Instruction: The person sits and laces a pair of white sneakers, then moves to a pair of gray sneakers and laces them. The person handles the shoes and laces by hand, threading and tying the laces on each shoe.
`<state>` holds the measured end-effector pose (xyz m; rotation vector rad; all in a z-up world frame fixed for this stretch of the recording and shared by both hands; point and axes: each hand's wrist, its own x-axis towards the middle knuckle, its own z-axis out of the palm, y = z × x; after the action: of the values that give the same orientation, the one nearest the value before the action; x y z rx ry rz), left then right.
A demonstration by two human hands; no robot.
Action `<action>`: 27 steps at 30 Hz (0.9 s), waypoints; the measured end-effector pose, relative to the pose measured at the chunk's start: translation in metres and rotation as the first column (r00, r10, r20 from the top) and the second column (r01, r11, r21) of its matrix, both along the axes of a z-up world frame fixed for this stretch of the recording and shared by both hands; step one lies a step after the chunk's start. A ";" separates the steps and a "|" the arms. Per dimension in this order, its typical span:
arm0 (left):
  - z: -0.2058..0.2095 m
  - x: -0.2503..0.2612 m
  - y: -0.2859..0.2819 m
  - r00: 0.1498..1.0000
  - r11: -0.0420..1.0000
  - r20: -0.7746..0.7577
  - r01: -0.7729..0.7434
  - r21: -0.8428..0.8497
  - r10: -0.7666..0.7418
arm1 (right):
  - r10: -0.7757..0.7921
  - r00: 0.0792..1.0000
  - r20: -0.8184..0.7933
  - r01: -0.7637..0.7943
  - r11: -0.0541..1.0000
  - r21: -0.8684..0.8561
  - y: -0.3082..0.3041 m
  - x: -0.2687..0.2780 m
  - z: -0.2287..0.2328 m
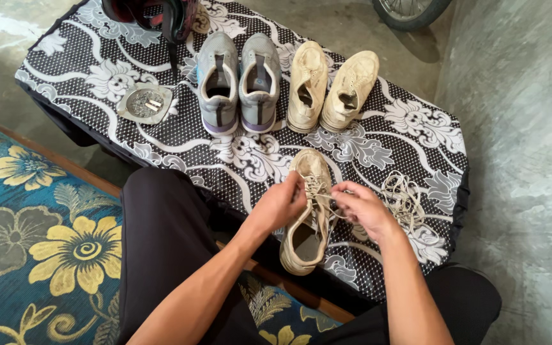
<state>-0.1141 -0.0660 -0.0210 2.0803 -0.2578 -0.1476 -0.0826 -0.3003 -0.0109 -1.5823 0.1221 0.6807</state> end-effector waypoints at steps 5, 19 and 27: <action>0.012 0.003 0.014 0.985 0.960 -0.064 -0.168 -0.225 0.158 | -0.098 0.995 -0.022 0.100 0.989 0.113 -0.014 0.004 0.005; 0.000 -0.001 0.006 0.994 0.971 -0.008 -0.109 -0.215 0.109 | 0.113 0.986 0.122 -0.129 0.983 0.132 -0.019 0.000 0.011; 0.025 0.004 0.019 0.946 0.932 0.079 -0.290 -0.216 0.313 | 0.005 0.979 0.206 -0.036 0.989 0.146 -0.015 0.003 0.002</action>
<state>-0.1098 -0.0474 0.0036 1.9007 -0.0150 0.1768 -0.0795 -0.3158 -0.0087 -1.5018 -0.0965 0.5262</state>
